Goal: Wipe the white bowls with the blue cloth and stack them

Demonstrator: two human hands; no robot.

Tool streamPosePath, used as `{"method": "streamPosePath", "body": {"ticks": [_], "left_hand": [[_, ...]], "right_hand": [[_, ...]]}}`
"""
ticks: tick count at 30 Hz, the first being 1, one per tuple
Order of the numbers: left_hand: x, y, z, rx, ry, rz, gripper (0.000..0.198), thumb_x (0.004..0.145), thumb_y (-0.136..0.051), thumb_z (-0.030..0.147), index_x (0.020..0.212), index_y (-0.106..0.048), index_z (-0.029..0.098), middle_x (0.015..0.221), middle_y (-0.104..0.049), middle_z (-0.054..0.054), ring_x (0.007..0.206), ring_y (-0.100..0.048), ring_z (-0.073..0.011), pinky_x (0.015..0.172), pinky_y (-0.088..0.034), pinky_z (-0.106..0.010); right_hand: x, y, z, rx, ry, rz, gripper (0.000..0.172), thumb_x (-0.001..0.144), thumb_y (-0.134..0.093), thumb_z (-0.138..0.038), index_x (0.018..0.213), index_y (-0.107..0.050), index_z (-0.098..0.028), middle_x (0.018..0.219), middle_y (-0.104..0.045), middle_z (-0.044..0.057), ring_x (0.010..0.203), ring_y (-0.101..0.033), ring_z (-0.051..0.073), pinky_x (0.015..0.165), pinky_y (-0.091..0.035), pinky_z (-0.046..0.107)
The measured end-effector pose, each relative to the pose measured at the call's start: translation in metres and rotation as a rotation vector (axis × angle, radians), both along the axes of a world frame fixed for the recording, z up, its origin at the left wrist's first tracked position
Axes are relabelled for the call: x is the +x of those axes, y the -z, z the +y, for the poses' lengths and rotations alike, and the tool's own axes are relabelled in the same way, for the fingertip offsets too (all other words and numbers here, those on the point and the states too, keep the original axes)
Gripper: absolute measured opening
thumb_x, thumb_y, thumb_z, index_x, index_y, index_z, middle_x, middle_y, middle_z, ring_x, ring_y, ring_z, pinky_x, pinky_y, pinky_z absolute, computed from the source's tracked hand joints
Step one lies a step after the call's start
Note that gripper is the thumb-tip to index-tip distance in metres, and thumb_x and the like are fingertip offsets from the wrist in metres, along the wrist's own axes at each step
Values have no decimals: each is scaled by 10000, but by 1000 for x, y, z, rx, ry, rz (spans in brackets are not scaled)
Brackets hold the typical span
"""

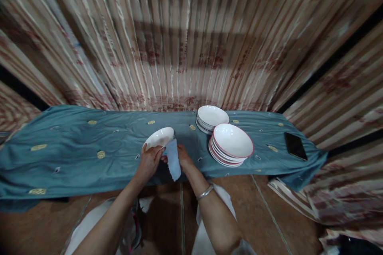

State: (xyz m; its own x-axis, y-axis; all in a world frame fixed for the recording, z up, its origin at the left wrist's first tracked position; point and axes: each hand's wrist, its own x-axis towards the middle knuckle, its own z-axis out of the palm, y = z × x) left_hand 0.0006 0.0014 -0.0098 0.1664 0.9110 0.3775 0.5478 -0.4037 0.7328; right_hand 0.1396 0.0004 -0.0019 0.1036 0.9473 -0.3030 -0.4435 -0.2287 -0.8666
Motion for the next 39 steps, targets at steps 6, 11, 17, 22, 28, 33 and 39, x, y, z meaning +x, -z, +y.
{"method": "streamPosePath", "body": {"ticks": [6, 11, 17, 22, 28, 33, 39], "left_hand": [[3, 3, -8, 10, 46, 55, 274, 902, -469, 372, 787, -687, 250, 791, -727, -80, 824, -649, -266, 1132, -124, -474], [5, 6, -15, 35, 100, 154, 277, 909, -470, 357, 776, -684, 241, 775, -723, -82, 825, -645, -256, 1137, -119, -496], [9, 5, -23, 118, 157, 377, 269, 926, -450, 291, 795, -674, 220, 795, -724, -68, 824, -648, -236, 1140, -141, -545], [8, 4, -25, 129, 150, 501, 307, 960, -400, 280, 854, -676, 200, 828, -730, -57, 856, -663, -227, 1136, -175, -562], [4, 4, -26, 76, 167, 470, 292, 965, -396, 276, 921, -678, 209, 935, -745, -58, 937, -662, -225, 1134, -183, -564], [2, 3, -25, 82, 198, 466, 271, 950, -427, 282, 888, -680, 205, 897, -748, -53, 899, -664, -221, 1148, -137, -567], [0, 10, -27, 101, 174, 384, 252, 936, -461, 313, 942, -687, 203, 948, -755, -67, 933, -678, -228, 1163, -145, -562]], "right_hand": [[28, -3, 13, 24, -50, -233, 345, 766, -601, -467, 532, -589, -213, 392, -540, -12, 526, -611, 190, 519, -470, 280], [41, 2, 26, 106, 115, -729, 415, 793, -582, -329, 414, -436, -246, 409, -439, -35, 588, -561, 186, 645, -440, 300], [37, 3, 39, 127, 72, -916, 376, 821, -538, -293, 463, -429, -253, 501, -467, -8, 697, -558, 200, 751, -422, 310], [32, 2, 53, 172, -18, -937, 342, 846, -471, -294, 514, -418, -231, 523, -445, -25, 634, -507, 165, 682, -422, 288], [30, -1, 67, 229, -69, -829, 326, 863, -416, -413, 592, -396, -231, 510, -376, -54, 512, -399, 125, 479, -348, 241], [36, 2, 72, 217, 4, -965, 342, 895, -362, -401, 602, -404, -230, 554, -429, -35, 575, -465, 142, 573, -397, 258], [50, 8, 62, 201, 47, -1230, 265, 919, -410, -264, 722, -567, -184, 750, -630, 82, 783, -605, 192, 767, -427, 300]]}}
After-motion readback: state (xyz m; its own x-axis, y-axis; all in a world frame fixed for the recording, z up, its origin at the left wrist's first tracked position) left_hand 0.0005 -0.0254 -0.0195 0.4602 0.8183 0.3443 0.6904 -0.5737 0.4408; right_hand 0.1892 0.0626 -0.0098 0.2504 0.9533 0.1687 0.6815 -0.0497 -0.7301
